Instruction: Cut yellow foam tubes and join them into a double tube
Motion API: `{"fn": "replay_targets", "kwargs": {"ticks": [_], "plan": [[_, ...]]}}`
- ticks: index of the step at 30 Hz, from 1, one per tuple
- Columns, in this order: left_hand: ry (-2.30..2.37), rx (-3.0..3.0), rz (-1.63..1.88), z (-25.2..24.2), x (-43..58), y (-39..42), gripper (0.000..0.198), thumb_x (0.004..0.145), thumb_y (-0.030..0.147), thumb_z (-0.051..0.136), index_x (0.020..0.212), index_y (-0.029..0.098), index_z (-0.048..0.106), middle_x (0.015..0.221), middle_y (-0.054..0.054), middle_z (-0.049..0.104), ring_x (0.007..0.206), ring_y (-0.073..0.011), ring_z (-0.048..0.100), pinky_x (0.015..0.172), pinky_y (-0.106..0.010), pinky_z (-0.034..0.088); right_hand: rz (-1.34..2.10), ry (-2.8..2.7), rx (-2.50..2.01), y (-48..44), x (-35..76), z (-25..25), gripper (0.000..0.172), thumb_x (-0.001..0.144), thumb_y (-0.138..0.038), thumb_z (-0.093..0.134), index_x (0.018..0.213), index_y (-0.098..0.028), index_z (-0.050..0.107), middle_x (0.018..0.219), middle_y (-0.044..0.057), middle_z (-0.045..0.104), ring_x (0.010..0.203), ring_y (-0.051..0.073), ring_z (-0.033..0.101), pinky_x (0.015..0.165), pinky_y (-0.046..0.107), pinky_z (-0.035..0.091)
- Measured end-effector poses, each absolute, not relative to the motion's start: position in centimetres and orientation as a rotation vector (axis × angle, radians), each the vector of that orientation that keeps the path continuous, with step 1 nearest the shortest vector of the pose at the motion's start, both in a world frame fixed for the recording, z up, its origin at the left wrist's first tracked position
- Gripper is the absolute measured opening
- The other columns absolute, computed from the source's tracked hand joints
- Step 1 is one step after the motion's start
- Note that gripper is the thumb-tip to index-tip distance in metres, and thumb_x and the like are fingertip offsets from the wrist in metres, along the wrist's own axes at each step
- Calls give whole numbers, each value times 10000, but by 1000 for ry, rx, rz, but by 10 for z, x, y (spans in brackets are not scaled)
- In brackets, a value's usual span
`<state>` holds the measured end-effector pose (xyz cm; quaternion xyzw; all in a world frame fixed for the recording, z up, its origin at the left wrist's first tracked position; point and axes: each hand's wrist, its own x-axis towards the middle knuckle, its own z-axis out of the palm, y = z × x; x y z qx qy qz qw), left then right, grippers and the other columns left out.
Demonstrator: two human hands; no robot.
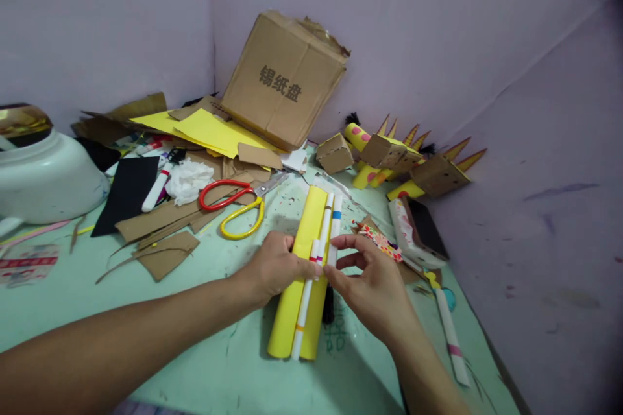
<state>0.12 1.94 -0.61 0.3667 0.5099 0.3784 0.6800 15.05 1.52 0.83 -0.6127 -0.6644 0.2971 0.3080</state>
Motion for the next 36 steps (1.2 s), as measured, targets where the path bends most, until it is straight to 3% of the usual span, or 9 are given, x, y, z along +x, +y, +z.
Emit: {"fn": "replay_targets", "kwargs": {"ticks": [9,24,30,36], "plan": [[1175,848,860,-9,2,21,147,490,95,658,635,109,675,549,3,644,516,-146,587,485,-236,461,876,-1815,-1536,13,154,9,352,604,-152,627,946,-192,552,987,67,550,719,169,579,561,297,564],[1165,838,852,-5,2,19,142,507,103,665,648,113,667,554,11,631,520,-130,572,488,-223,453,634,-1972,-1562,11,154,6,328,653,-103,611,958,-219,576,934,28,541,699,158,596,600,298,520],[1134,848,846,-8,2,20,196,479,152,678,672,117,666,579,-12,653,550,-172,603,509,-257,465,580,-1981,-1478,9,154,4,201,773,-145,509,936,-213,605,963,53,579,752,174,607,617,289,510],[1128,830,843,-8,2,20,193,461,153,655,651,120,651,550,-1,643,519,-159,587,497,-257,467,783,-1654,-1580,13,154,2,113,714,-223,604,821,-188,587,795,44,634,666,178,603,561,290,500]]}}
